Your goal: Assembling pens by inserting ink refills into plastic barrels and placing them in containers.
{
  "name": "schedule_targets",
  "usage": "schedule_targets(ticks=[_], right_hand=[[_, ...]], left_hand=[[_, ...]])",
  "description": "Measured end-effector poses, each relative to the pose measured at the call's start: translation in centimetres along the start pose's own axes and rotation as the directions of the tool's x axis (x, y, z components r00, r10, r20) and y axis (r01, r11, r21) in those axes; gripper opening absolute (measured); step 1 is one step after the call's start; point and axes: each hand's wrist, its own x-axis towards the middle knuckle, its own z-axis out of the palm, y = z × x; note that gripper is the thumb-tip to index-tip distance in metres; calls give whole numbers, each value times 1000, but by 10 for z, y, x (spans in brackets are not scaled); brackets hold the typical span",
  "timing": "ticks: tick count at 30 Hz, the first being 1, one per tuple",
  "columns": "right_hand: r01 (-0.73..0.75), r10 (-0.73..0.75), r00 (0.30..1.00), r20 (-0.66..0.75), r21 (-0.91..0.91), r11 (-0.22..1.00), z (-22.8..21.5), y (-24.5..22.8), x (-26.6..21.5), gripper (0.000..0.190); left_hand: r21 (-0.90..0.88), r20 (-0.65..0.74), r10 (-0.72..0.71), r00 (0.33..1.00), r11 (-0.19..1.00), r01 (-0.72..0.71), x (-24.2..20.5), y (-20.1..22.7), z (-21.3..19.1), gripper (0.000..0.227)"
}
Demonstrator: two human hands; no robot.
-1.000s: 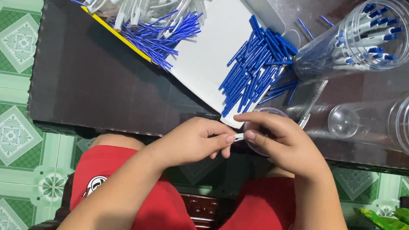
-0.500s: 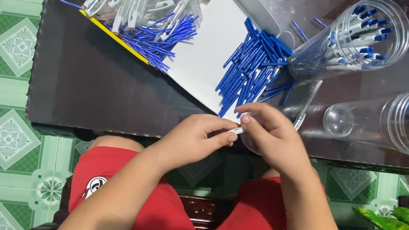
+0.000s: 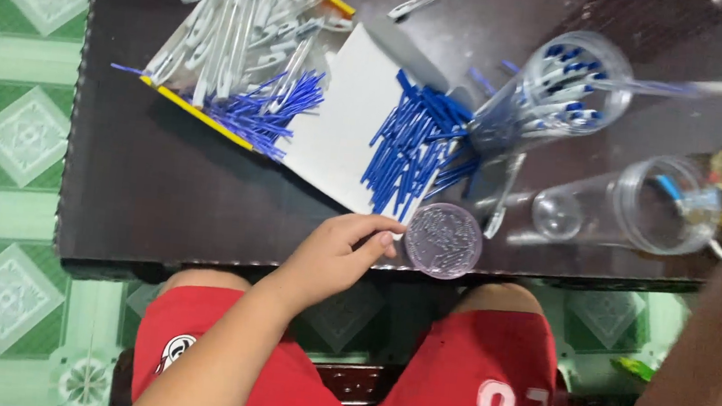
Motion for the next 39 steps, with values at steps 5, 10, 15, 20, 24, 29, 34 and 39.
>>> schedule_targets(ticks=[5, 10, 15, 20, 24, 29, 34, 39], right_hand=[[741, -779, 624, 58, -362, 566, 28, -56, 43, 5], [778, -742, 628, 233, -208, 593, 43, -70, 62, 7], [776, -772, 630, 84, -43, 629, 45, -68, 30, 7], [246, -111, 968, -227, 752, 612, 60, -103, -89, 2], [4, 204, 973, -104, 898, 439, 110, -79, -154, 5], [53, 83, 985, -149, 731, 680, 114, -52, -136, 8], [827, -825, 549, 134, -227, 514, 57, -39, -30, 16], [777, -748, 597, 289, -440, 450, 48, -72, -20, 34]], left_hand=[[48, 20, -101, 995, 994, 100, 1, 0, -1, 37], [-24, 24, -122, 992, 992, 122, 4, -4, -2, 33], [-190, 29, -145, 989, 971, 148, 8, -9, -2, 30], [-272, 2, -140, 990, 953, 136, 8, -12, -1, 26], [-335, -107, 0, 994, 942, -36, 12, -34, 3, 24], [-408, -173, 64, 983, 904, -131, 19, -46, 7, 26], [-426, -171, 71, 983, 894, -139, 17, -42, 6, 23], [-438, -173, 77, 982, 887, -147, 17, -39, 3, 24]])
